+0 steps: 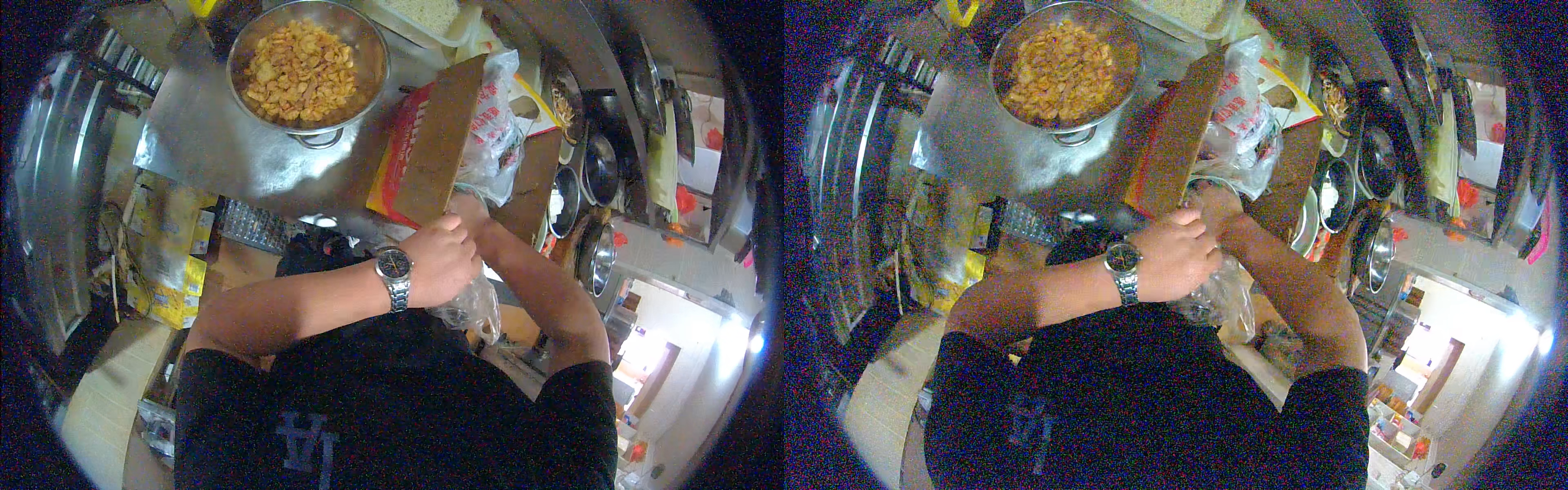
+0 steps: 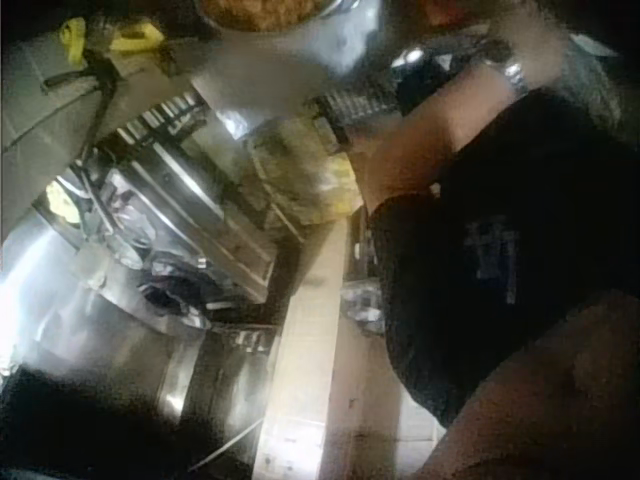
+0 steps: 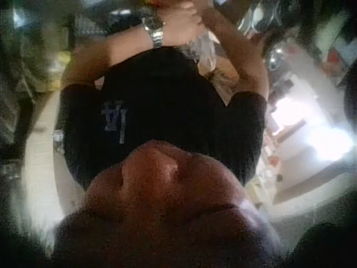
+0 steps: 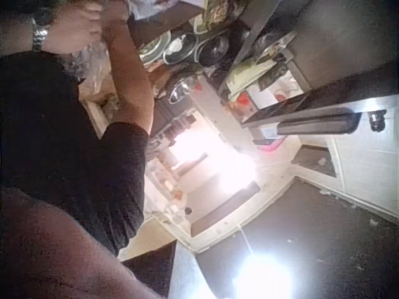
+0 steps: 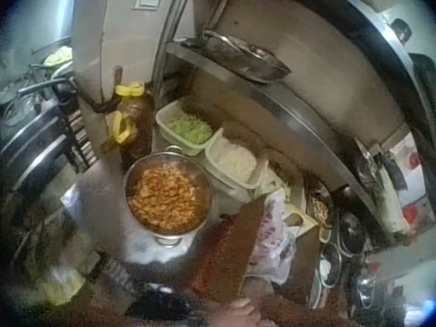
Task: The person stir-fries ingredients in a wok over a gas burner, adds oil and seasonings, and handles packaged food items. They use a ladle and a strainer to transfer and mix contents, then open a plastic bag and pour its contents into a bowl.
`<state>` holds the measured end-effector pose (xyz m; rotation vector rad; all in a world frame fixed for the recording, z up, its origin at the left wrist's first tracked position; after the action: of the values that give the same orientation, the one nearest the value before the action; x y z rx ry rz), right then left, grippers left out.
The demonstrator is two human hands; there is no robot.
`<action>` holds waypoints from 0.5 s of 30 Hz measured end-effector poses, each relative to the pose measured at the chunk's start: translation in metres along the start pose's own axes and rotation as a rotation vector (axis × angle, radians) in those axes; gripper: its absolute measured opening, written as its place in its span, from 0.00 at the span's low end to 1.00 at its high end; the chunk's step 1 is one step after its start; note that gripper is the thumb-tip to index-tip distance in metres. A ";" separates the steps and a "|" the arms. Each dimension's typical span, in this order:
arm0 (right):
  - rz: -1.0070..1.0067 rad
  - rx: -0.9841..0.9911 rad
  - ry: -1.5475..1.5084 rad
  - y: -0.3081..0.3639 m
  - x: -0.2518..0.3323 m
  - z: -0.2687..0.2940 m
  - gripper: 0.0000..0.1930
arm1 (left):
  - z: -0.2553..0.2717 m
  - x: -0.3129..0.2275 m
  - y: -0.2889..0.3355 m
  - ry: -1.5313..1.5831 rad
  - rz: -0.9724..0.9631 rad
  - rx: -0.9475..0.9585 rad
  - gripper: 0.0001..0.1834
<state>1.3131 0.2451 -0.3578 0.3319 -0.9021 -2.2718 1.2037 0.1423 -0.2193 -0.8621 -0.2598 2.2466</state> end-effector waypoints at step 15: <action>0.069 0.083 0.157 -0.027 -0.008 -0.032 0.20 | 0.001 -0.002 -0.001 -0.004 0.014 0.005 0.06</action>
<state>1.3202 0.2481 -0.4001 0.5015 -0.9134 -2.1171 1.2041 0.1417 -0.2174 -0.8601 -0.2510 2.2613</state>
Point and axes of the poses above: each hand's wrist, its own y-axis away from the middle knuckle, its own z-axis out of the back of the hand, x = y × z, the point moved 5 cm from there along -y, towards the middle knuckle, and after that the axes turned 3 degrees about y, right-handed, at the moved point
